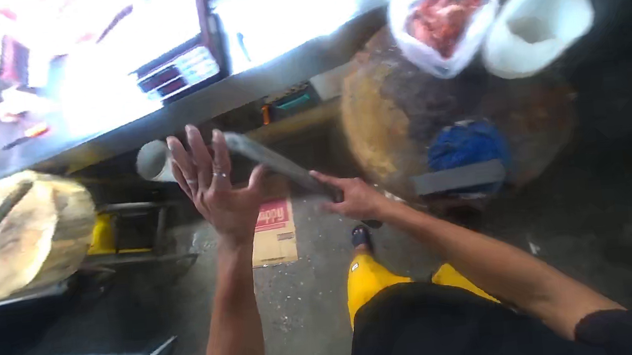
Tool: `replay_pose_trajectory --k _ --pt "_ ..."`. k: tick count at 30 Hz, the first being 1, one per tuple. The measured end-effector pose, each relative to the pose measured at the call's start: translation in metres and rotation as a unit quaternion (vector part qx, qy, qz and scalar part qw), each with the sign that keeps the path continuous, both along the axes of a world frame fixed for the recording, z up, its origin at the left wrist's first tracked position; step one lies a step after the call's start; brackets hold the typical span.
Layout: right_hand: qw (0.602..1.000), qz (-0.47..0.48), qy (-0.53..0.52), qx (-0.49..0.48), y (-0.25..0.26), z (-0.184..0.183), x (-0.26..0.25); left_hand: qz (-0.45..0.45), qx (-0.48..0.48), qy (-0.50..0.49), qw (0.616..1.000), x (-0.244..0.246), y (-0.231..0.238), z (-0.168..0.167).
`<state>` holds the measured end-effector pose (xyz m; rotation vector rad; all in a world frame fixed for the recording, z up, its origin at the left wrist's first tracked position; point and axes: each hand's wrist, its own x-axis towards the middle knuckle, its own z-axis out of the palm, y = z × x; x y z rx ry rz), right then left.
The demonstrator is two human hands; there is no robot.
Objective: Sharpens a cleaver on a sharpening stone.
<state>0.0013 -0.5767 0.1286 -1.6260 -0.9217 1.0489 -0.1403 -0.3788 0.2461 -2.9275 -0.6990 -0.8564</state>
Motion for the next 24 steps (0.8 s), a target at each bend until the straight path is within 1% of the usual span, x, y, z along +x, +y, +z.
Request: replay_pose_trajectory --k 1,2,3,5,6,7,8,10,13,16,18,20,22,24 --pt "0.999 -0.032 0.038 0.017 0.01 0.006 -0.005 0.001 0.006 -0.064 0.998 0.001 0.007 0.023" --pt "0.992 -0.069 0.105 0.028 0.016 0.006 -0.011 0.002 -0.002 -0.131 0.991 0.001 0.013 0.04" --pt "0.974 -0.098 0.2 0.027 0.017 0.007 -0.013 -0.001 -0.022 -0.198 0.98 0.001 0.018 0.05" --pt "0.911 -0.116 0.396 0.0 0.002 0.01 -0.013 -0.009 -0.093 -0.3 0.949 0.007 0.027 0.051" --pt "0.874 -0.112 0.473 -0.002 -0.01 0.01 -0.012 -0.022 -0.141 -0.319 0.937 0.014 0.034 0.045" --pt "0.842 -0.111 0.528 0.001 -0.023 0.008 -0.012 -0.039 -0.206 -0.319 0.924 0.022 0.04 0.033" --pt "0.819 -0.114 0.562 0.007 -0.038 0.005 -0.011 -0.048 -0.282 -0.304 0.909 0.031 0.044 0.017" --pt "0.786 -0.139 0.601 0.028 -0.07 -0.004 -0.01 -0.049 -0.389 -0.258 0.883 0.051 0.045 -0.021" --pt "0.74 -0.189 0.643 0.056 -0.121 -0.016 -0.015 -0.026 -0.48 -0.156 0.863 0.074 0.019 -0.069" --pt "0.717 -0.245 0.645 0.098 -0.166 -0.025 -0.009 -0.021 -0.554 -0.107 0.826 0.112 -0.021 -0.099" --pt "0.704 -0.313 0.628 0.11 -0.19 -0.027 -0.005 -0.052 -0.582 -0.069 0.808 0.152 -0.05 -0.103" --pt "0.694 -0.384 0.6 0.102 -0.212 -0.025 -0.007 -0.106 -0.574 0.011 0.812 0.2 -0.08 -0.093" --pt "0.667 -0.448 0.586 0.105 -0.228 -0.018 -0.009 -0.188 -0.53 0.099 0.821 0.264 -0.115 -0.073" --pt "0.631 -0.498 0.583 0.116 -0.241 -0.012 -0.019 -0.29 -0.456 0.184 0.821 0.333 -0.155 -0.057"
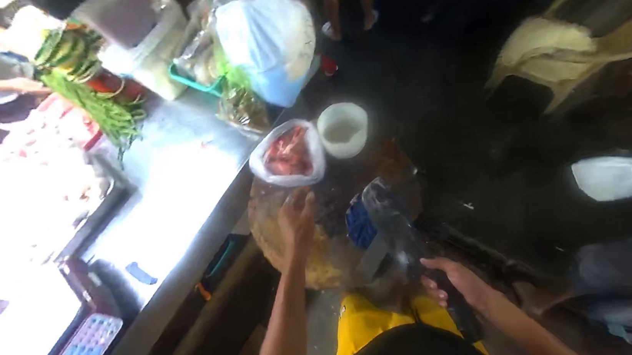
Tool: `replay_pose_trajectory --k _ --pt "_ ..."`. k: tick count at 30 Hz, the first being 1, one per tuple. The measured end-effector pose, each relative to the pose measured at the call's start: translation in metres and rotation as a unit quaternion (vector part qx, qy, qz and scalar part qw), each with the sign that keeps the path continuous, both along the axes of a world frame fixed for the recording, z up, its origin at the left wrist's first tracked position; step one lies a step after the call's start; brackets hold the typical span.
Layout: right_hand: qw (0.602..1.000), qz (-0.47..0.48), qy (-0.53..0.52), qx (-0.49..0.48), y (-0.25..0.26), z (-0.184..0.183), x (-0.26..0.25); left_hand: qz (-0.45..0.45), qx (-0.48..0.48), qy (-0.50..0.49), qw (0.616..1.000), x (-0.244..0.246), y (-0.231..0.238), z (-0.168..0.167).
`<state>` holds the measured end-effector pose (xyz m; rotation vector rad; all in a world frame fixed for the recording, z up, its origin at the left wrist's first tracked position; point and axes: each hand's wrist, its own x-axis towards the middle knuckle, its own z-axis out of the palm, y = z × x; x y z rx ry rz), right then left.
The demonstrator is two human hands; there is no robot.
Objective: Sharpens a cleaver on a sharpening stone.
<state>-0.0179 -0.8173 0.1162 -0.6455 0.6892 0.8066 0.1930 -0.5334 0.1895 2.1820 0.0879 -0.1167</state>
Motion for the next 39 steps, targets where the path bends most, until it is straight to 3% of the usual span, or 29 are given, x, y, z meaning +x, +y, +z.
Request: replay_pose_trajectory --k 3,6,8,9,11,13,15,17,20,23,27,30,34,39 --pt "0.997 -0.075 -0.005 0.0 -0.008 -0.001 -0.02 -0.186 0.112 -0.032 0.976 0.116 -0.065 -0.005" --pt "0.983 -0.182 -0.014 -0.005 0.005 -0.004 -0.039 -0.332 0.231 -0.025 0.914 0.21 -0.107 -0.037" --pt "0.965 -0.262 0.003 -0.023 0.023 -0.002 -0.052 -0.406 0.334 0.035 0.85 0.241 -0.128 -0.057" --pt "0.956 -0.292 0.015 -0.029 0.031 -0.002 -0.059 -0.449 0.397 0.106 0.794 0.254 -0.139 -0.061" --pt "0.94 -0.342 0.016 -0.011 0.046 -0.01 -0.067 -0.469 0.431 0.06 0.768 0.283 -0.139 -0.115" --pt "0.924 -0.382 -0.003 0.025 0.057 -0.025 -0.073 -0.461 0.407 0.104 0.782 0.297 -0.136 -0.137" --pt "0.909 -0.411 0.001 0.064 0.062 -0.035 -0.074 -0.369 0.282 0.212 0.86 0.3 -0.142 -0.133" --pt "0.903 -0.419 0.019 0.096 0.057 -0.038 -0.072 -0.271 0.112 0.314 0.903 0.281 -0.157 -0.106" --pt "0.912 -0.398 0.034 0.096 0.034 -0.044 -0.057 -0.236 -0.052 0.364 0.9 0.237 -0.177 -0.034" --pt "0.927 -0.367 0.027 0.078 0.012 -0.056 -0.041 -0.276 -0.139 0.355 0.882 0.179 -0.194 -0.006" --pt "0.943 -0.329 0.014 0.043 -0.017 -0.074 -0.023 -0.346 -0.149 0.4 0.835 0.089 -0.226 -0.026" --pt "0.952 -0.3 0.053 0.016 -0.036 -0.087 -0.009 -0.344 -0.106 0.434 0.826 0.024 -0.248 -0.073" --pt "0.95 -0.295 0.09 -0.039 -0.055 -0.099 0.001 -0.379 -0.11 0.327 0.859 -0.058 -0.247 -0.14" --pt "0.941 -0.28 0.096 -0.165 -0.057 -0.106 -0.003 -0.506 -0.054 0.241 0.826 -0.128 -0.22 -0.17"
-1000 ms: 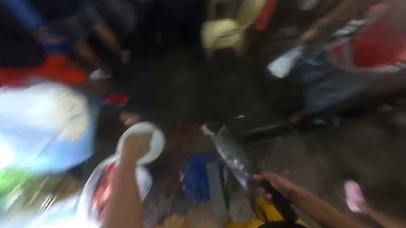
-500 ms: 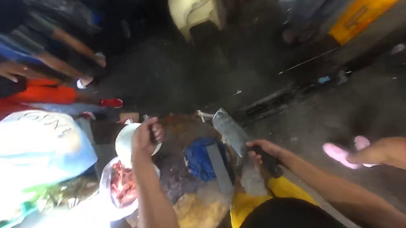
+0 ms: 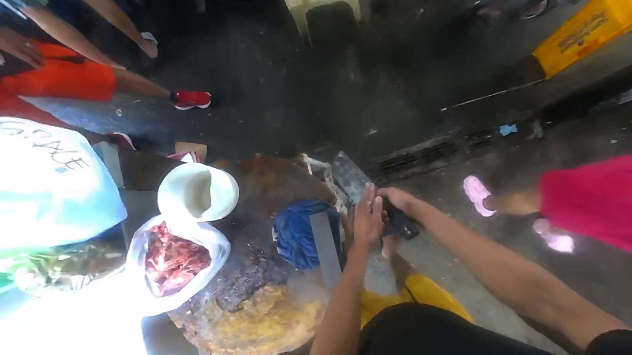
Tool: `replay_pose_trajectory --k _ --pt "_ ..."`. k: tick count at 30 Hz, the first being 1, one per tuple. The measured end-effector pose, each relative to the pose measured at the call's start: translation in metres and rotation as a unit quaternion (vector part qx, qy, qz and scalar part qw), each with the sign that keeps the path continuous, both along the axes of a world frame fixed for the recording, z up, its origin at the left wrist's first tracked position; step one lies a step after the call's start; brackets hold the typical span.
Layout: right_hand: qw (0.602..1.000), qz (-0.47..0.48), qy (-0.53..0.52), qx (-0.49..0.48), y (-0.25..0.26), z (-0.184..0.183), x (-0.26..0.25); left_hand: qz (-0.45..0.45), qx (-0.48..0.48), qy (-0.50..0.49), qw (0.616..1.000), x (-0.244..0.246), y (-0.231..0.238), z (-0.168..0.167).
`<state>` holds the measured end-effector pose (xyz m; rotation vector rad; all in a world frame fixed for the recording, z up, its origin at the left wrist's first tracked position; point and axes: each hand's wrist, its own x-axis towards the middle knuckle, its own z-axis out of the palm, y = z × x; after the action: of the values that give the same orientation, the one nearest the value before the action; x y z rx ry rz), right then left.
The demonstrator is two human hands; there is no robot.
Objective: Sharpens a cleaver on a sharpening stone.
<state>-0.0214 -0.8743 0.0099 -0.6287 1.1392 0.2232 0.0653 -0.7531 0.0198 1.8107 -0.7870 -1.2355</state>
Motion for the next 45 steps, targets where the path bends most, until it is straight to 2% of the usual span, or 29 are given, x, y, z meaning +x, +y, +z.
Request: replay_pose_trajectory --k 4,6,9,14,18,21,23,24,26,30,35,38,42,45 --pt "0.999 0.009 0.0 0.05 0.006 -0.002 -0.027 -0.108 -0.003 -0.088 0.99 -0.007 0.008 -0.023" --pt "0.995 0.021 -0.013 0.092 0.009 0.004 -0.043 -0.136 0.007 -0.122 0.983 -0.01 0.011 -0.041" --pt "0.992 0.014 0.011 0.126 0.013 0.017 -0.065 -0.159 0.019 -0.159 0.974 -0.011 0.013 -0.046" --pt "0.987 0.036 0.015 0.157 0.016 0.048 -0.103 -0.139 0.011 -0.203 0.969 -0.013 0.006 -0.052" --pt "0.985 0.057 -0.018 0.16 0.017 0.074 -0.137 -0.101 0.026 -0.19 0.976 0.0 -0.009 -0.059" --pt "0.983 0.042 -0.058 0.172 0.019 0.082 -0.164 -0.046 0.019 -0.117 0.992 0.014 -0.02 -0.057" --pt "0.983 0.024 -0.079 0.164 0.023 0.086 -0.175 0.043 0.009 0.021 0.999 0.028 -0.026 -0.041" --pt "0.983 0.01 -0.092 0.159 0.027 0.087 -0.178 0.108 -0.005 0.102 0.989 0.035 -0.029 -0.033" --pt "0.983 -0.008 -0.114 0.144 0.035 0.092 -0.178 0.209 0.002 0.262 0.942 0.047 -0.035 -0.009" --pt "0.979 -0.034 -0.161 0.117 0.05 0.097 -0.162 0.191 0.016 0.422 0.886 0.068 -0.02 0.033" --pt "0.966 -0.045 -0.224 0.125 0.066 0.104 -0.137 0.237 -0.016 0.499 0.833 0.071 0.018 0.065" --pt "0.955 -0.039 -0.256 0.145 0.073 0.108 -0.127 0.216 -0.025 0.496 0.841 0.064 0.043 0.075" --pt "0.943 -0.031 -0.284 0.168 0.081 0.111 -0.118 0.217 -0.061 0.541 0.81 0.059 0.063 0.089" --pt "0.94 -0.026 -0.292 0.172 0.087 0.112 -0.115 0.202 -0.096 0.548 0.806 0.061 0.075 0.098"
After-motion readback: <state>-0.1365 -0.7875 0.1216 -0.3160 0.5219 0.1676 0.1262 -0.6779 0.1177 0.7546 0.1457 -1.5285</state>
